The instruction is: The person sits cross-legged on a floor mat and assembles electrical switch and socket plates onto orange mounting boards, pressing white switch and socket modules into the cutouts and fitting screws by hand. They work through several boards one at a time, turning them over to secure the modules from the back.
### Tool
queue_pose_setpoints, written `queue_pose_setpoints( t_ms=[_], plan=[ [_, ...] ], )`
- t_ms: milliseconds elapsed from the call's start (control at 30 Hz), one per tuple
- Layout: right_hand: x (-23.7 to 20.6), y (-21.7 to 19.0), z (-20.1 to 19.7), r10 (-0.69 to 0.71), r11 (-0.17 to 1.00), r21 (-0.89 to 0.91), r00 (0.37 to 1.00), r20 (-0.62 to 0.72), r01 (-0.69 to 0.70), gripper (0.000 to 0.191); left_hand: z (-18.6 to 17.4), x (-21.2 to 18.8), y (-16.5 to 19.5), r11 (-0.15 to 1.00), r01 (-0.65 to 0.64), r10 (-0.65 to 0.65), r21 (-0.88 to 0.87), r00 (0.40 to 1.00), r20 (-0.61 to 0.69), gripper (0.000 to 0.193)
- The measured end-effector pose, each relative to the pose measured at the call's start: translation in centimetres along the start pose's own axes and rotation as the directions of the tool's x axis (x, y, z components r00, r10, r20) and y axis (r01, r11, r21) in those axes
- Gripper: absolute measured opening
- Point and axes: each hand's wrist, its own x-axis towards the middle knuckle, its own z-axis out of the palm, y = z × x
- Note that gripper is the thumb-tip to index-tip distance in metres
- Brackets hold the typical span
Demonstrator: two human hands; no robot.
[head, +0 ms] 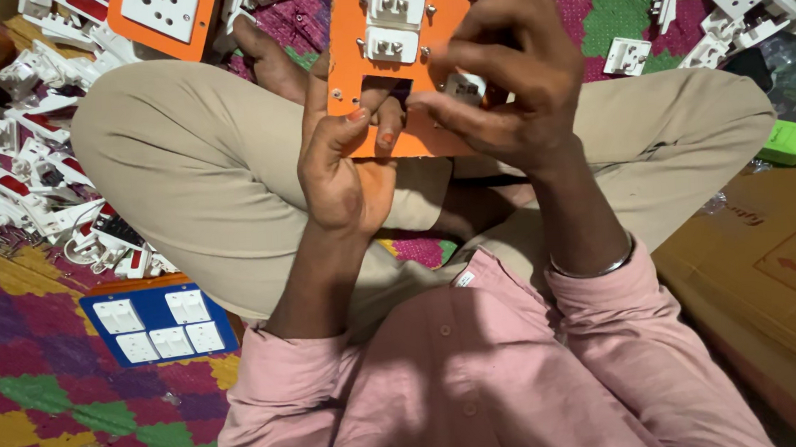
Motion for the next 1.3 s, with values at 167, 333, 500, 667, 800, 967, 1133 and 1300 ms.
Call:
queue_pose_setpoints(
  t_ms=[167, 333, 500, 667, 800, 967, 1133, 1300],
  plan=[
    [0.2, -0.2, 0.1, -0.005, 1.0, -0.031, 1.0, 0.014, 0.006, 0.043, 0.1, 0.0, 0.1, 0.999, 0.031, -0.03, 0.018, 0.999, -0.046, 0.068],
    [0.3, -0.2, 0.2, -0.031, 0.993, -0.112, 0.999, 0.028, 0.034, 0.05, 0.1, 0.0, 0.0, 1.0, 0.026, -0.026, 0.006, 0.998, -0.063, 0.069],
    [0.1, -0.1, 0.1, -0.011, 1.0, -0.027, 1.0, 0.016, 0.011, 0.046, 0.0, 0.1, -0.1, 0.999, -0.002, 0.002, -0.034, 1.0, -0.017, 0.065],
    [-0.4, 0.3, -0.1, 0.029, 1.0, -0.007, 0.999, 0.019, -0.029, 0.049, 0.1, -0.1, -0.3, 0.997, -0.004, 0.003, -0.075, 1.0, -0.015, 0.062],
    [-0.6, 0.6, 0.0, 0.044, 0.999, -0.009, 0.999, 0.028, -0.044, 0.051, 0.0, -0.1, -0.3, 0.998, 0.01, -0.012, -0.068, 1.0, -0.023, 0.063],
    [-0.2, 0.6, 0.0, 0.021, 0.999, 0.032, 0.999, 0.031, -0.022, 0.045, 0.0, 0.0, -0.2, 0.998, 0.011, -0.012, -0.058, 1.0, -0.018, 0.06],
    [0.4, 0.3, 0.2, 0.027, 0.999, 0.041, 0.998, 0.057, -0.029, 0.043, 0.2, 0.2, -0.1, 0.998, 0.005, -0.008, -0.067, 0.999, -0.051, 0.063],
    [-1.3, 1.9, 0.0, 0.056, 0.996, 0.076, 0.998, -0.005, -0.055, 0.036, 0.4, 0.5, 0.1, 0.999, -0.028, 0.026, -0.021, 0.996, -0.088, 0.065]
  ],
)
